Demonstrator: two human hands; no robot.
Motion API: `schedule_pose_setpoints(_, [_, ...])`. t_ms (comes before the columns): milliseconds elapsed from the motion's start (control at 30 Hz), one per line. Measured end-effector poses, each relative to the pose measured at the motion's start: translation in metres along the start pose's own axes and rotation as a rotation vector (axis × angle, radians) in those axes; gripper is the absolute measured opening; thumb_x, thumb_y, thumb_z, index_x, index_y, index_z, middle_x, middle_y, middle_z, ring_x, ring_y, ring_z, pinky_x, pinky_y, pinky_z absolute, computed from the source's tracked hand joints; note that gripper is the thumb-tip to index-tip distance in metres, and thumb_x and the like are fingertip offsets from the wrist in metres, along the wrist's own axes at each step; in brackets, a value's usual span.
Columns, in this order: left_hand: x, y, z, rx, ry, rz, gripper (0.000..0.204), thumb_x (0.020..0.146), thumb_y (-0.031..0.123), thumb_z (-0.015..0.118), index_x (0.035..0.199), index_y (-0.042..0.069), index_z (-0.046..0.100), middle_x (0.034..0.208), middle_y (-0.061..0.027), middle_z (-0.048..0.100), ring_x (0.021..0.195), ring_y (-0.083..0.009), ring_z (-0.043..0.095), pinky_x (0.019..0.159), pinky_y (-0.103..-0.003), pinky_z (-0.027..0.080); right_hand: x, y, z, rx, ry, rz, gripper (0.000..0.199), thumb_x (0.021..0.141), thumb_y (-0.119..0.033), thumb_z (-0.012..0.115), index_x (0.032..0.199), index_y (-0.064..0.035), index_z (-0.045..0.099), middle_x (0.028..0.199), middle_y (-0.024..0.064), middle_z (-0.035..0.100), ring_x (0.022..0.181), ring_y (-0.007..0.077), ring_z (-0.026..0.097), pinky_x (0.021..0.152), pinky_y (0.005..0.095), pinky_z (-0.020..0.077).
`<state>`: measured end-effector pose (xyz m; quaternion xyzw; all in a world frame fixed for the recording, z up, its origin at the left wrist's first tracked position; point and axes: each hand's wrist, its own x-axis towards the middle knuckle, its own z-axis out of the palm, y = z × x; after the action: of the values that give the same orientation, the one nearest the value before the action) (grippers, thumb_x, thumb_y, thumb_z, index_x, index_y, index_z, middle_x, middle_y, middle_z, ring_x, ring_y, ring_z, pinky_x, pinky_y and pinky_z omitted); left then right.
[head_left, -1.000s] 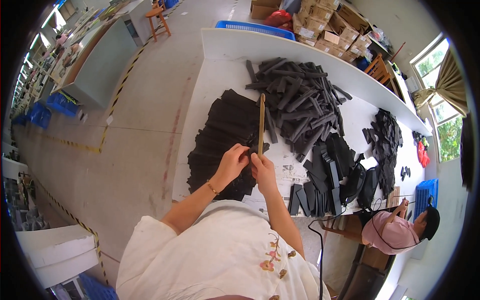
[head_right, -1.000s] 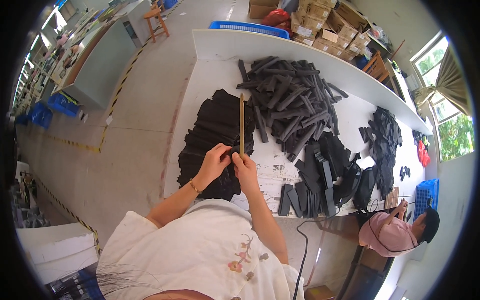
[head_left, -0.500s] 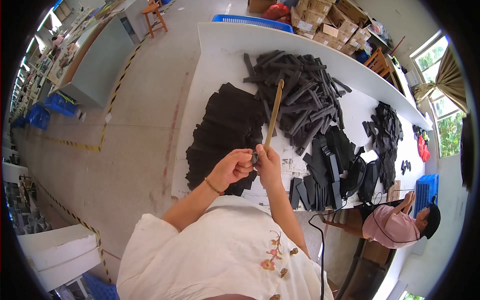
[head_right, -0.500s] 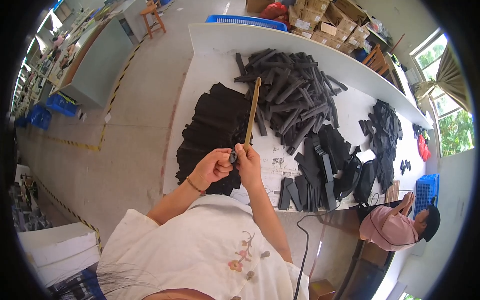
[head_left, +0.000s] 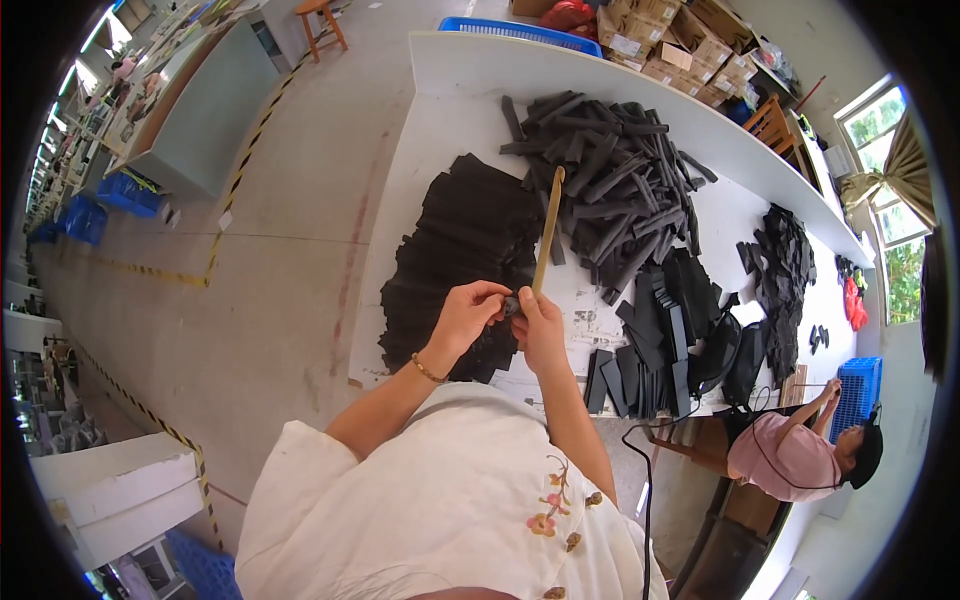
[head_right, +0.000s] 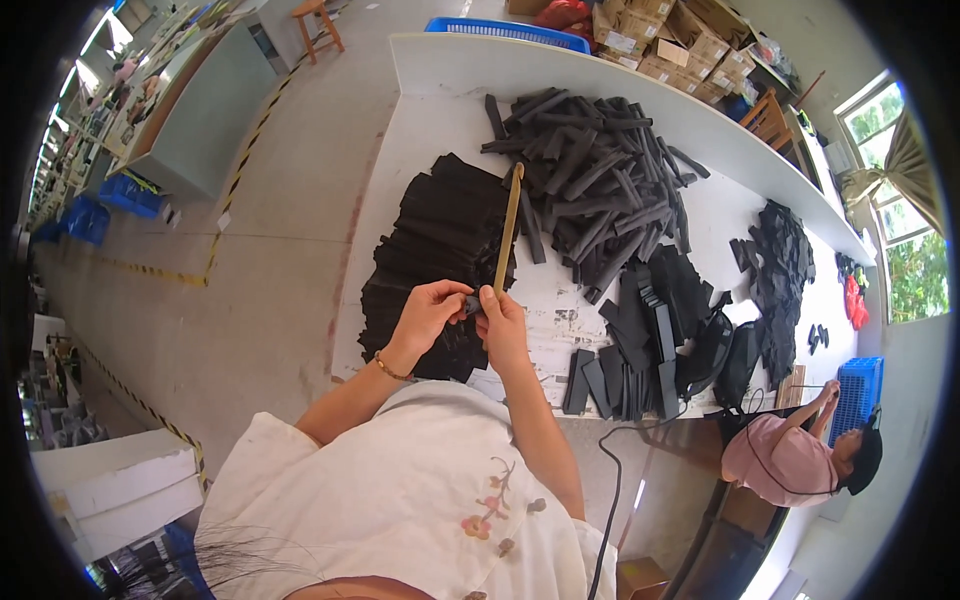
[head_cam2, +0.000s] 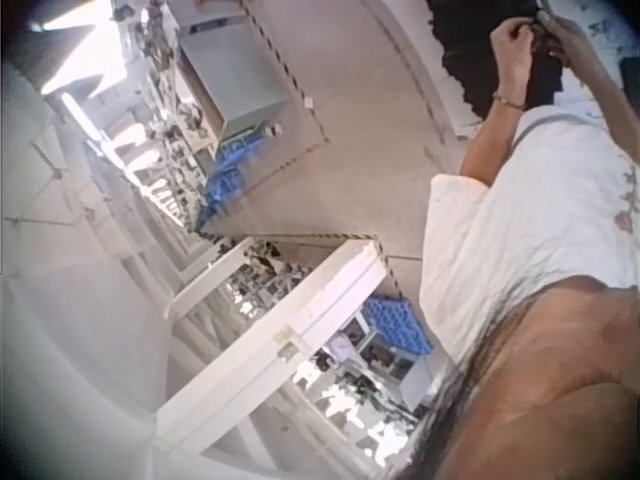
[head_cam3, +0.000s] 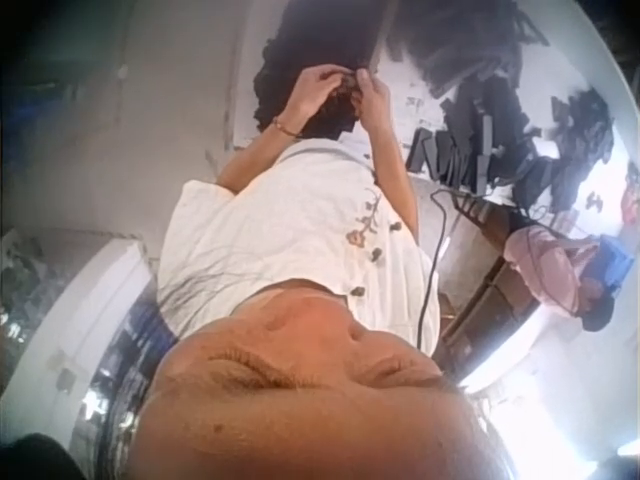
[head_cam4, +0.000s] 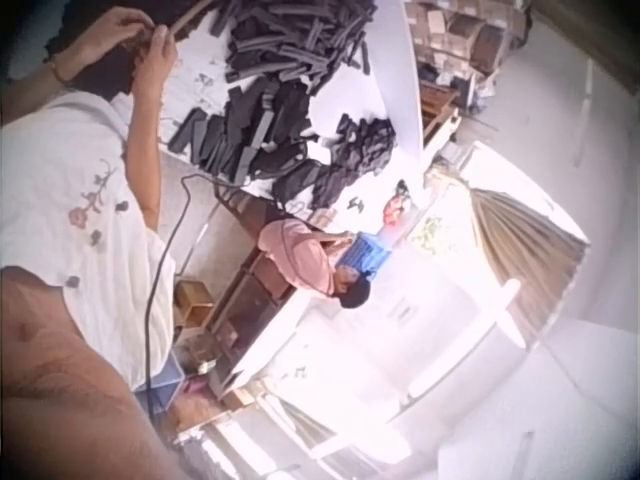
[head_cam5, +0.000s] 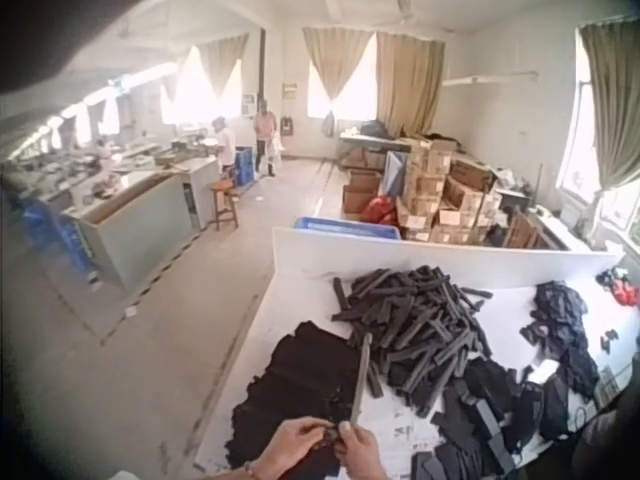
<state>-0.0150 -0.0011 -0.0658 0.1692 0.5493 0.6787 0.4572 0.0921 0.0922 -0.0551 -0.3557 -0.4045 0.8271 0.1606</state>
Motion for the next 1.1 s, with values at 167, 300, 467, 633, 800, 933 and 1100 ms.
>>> schedule_pose_setpoints(167, [0.000,-0.006,0.000,-0.166,-0.009,-0.066,0.013,0.089,0.004,0.056,0.096,-0.003,0.064,0.070,0.0006,0.056,0.056,-0.0041,0.045,0.049,-0.019,0.035,0.004,0.005,-0.001,-0.152,0.075,-0.130,0.025,0.097,-0.032,0.052,0.086,-0.0106,0.056,0.065,-0.0083,0.044,0.051,0.0005,0.033,0.044,0.0177,0.0255])
schedule_pose_setpoints(300, [-0.002,-0.007,0.001,-0.487,-0.063,-0.234,0.012,0.089,0.005,0.054,0.096,-0.002,0.062,0.065,0.0025,0.051,0.050,-0.0029,0.037,0.044,-0.019,0.028,0.002,0.003,0.005,-0.280,0.119,-0.195,0.024,0.097,-0.031,0.052,0.083,-0.0121,0.054,0.064,-0.0087,0.042,0.054,-0.0001,0.034,0.046,0.0172,0.0272])
schedule_pose_setpoints(467, [-0.010,-0.009,-0.005,-0.857,-0.403,-0.432,0.011,0.094,0.012,0.052,0.089,0.004,0.058,0.056,0.0088,0.034,0.042,-0.0021,0.027,0.040,-0.019,0.023,0.009,0.012,-0.005,-0.304,0.021,-0.282,0.023,0.098,-0.028,0.051,0.084,-0.0097,0.052,0.067,-0.0071,0.043,0.055,0.0009,0.036,0.046,0.0184,0.0293])
schedule_pose_setpoints(633, [-0.003,-0.009,-0.012,-0.648,-0.242,-0.298,0.012,0.093,0.012,0.056,0.089,0.004,0.063,0.056,0.0091,0.037,0.042,-0.0017,0.027,0.039,-0.019,0.021,0.001,0.005,-0.003,-0.299,0.045,-0.317,0.019,0.099,-0.022,0.050,0.088,-0.0062,0.053,0.071,-0.0044,0.046,0.056,0.0018,0.039,0.046,0.0193,0.0317])
schedule_pose_setpoints(800, [0.002,-0.002,-0.013,-0.509,-0.089,-0.298,0.009,0.091,0.010,0.060,0.087,0.003,0.064,0.055,0.0092,0.036,0.042,-0.0014,0.027,0.039,-0.019,0.020,-0.011,-0.010,-0.008,-0.457,0.052,-0.460,0.012,0.096,-0.014,0.053,0.089,-0.0051,0.055,0.065,-0.0052,0.044,0.052,0.0028,0.036,0.047,0.0198,0.0288])
schedule_pose_setpoints(933, [0.002,-0.007,-0.007,-0.493,-0.086,-0.304,0.009,0.091,0.010,0.059,0.089,0.003,0.063,0.055,0.0091,0.034,0.041,-0.0011,0.027,0.038,-0.019,0.020,0.005,-0.009,-0.020,-0.764,0.247,-0.868,0.014,0.097,-0.015,0.052,0.087,-0.0050,0.053,0.062,-0.0054,0.043,0.052,0.0030,0.035,0.046,0.0207,0.0289])
schedule_pose_setpoints(1100, [-0.007,-0.002,0.014,-0.559,-0.113,-0.318,0.009,0.089,0.008,0.061,0.088,-0.001,0.064,0.058,0.0072,0.039,0.045,-0.0014,0.028,0.040,-0.019,0.019,-0.006,-0.044,-0.007,-0.266,0.311,-0.736,0.017,0.099,-0.018,0.051,0.088,-0.0053,0.052,0.065,-0.0056,0.040,0.052,0.0031,0.034,0.047,0.0195,0.0279])
